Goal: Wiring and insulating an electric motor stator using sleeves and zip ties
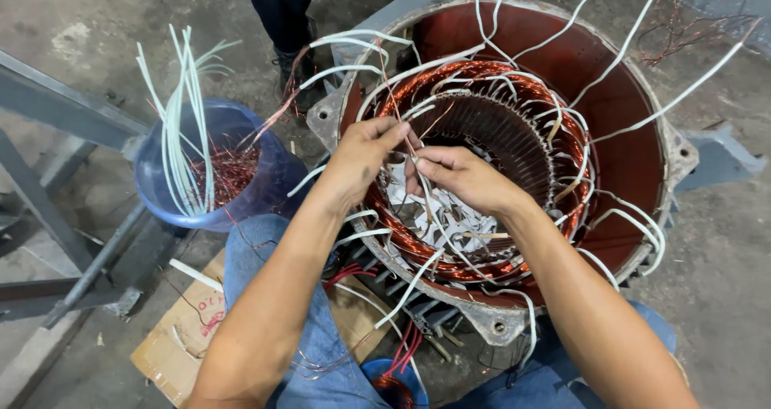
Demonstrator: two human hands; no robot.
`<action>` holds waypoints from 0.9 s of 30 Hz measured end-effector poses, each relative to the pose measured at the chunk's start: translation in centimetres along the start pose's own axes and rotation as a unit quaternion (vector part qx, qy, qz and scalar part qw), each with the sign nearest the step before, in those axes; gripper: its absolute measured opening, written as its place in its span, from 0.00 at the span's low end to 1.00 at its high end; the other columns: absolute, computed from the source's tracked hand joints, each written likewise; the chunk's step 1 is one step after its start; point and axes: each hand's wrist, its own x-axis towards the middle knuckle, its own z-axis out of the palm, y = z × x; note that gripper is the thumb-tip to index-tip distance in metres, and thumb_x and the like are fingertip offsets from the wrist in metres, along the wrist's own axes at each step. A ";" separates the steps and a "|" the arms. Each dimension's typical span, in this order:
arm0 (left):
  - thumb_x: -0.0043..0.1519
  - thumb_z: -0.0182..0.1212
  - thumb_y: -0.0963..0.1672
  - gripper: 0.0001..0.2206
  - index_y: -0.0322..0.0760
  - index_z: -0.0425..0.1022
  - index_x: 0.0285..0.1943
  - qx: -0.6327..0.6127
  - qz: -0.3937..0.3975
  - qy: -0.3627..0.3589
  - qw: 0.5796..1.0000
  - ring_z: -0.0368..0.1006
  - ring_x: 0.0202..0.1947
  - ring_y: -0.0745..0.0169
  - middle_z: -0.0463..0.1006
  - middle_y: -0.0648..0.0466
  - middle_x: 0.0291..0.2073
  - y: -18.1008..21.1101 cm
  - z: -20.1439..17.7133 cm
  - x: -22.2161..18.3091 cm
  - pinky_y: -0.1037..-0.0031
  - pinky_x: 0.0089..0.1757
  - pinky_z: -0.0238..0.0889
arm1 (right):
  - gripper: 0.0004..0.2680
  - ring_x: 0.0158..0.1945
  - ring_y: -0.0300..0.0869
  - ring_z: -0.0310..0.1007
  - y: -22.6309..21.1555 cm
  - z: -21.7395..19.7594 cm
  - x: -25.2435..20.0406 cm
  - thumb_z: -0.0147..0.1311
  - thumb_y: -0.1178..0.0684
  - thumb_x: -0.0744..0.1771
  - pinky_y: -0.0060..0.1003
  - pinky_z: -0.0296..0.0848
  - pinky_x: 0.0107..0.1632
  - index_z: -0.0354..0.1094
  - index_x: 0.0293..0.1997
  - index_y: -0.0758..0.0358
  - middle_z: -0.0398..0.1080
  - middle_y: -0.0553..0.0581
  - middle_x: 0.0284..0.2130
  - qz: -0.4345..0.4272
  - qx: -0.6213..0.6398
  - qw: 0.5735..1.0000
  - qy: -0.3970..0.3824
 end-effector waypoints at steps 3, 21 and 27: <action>0.73 0.58 0.45 0.11 0.35 0.83 0.43 -0.070 0.000 0.009 0.998 0.76 0.21 0.59 0.81 0.44 0.30 0.4 1.6 -1.4 0.73 0.29 0.67 | 0.12 0.48 0.47 0.80 -2.4 -0.5 -0.4 0.48 0.49 0.75 0.45 0.75 0.55 0.80 0.55 0.62 0.84 0.63 0.42 -0.001 -0.113 0.994 -0.008; 0.74 0.56 0.47 0.11 0.37 0.79 0.43 -0.146 -0.075 0.011 0.986 0.86 0.30 0.51 0.86 0.41 0.32 -2.3 2.5 1.0 0.63 0.32 0.84 | 0.15 0.55 0.53 0.81 0.6 -5.3 4.2 0.57 0.51 0.71 0.50 0.82 0.55 0.73 0.69 0.52 0.80 0.62 0.56 0.142 -0.244 0.958 0.059; 0.74 0.55 0.46 0.11 0.36 0.79 0.43 -0.137 -0.069 0.005 0.988 0.87 0.32 0.49 0.86 0.39 0.32 -2.3 2.3 0.9 0.62 0.34 0.84 | 0.16 0.49 0.47 0.83 -0.2 -5.8 3.8 0.62 0.56 0.69 0.42 0.87 0.50 0.72 0.66 0.67 0.78 0.62 0.53 0.118 0.016 0.970 0.210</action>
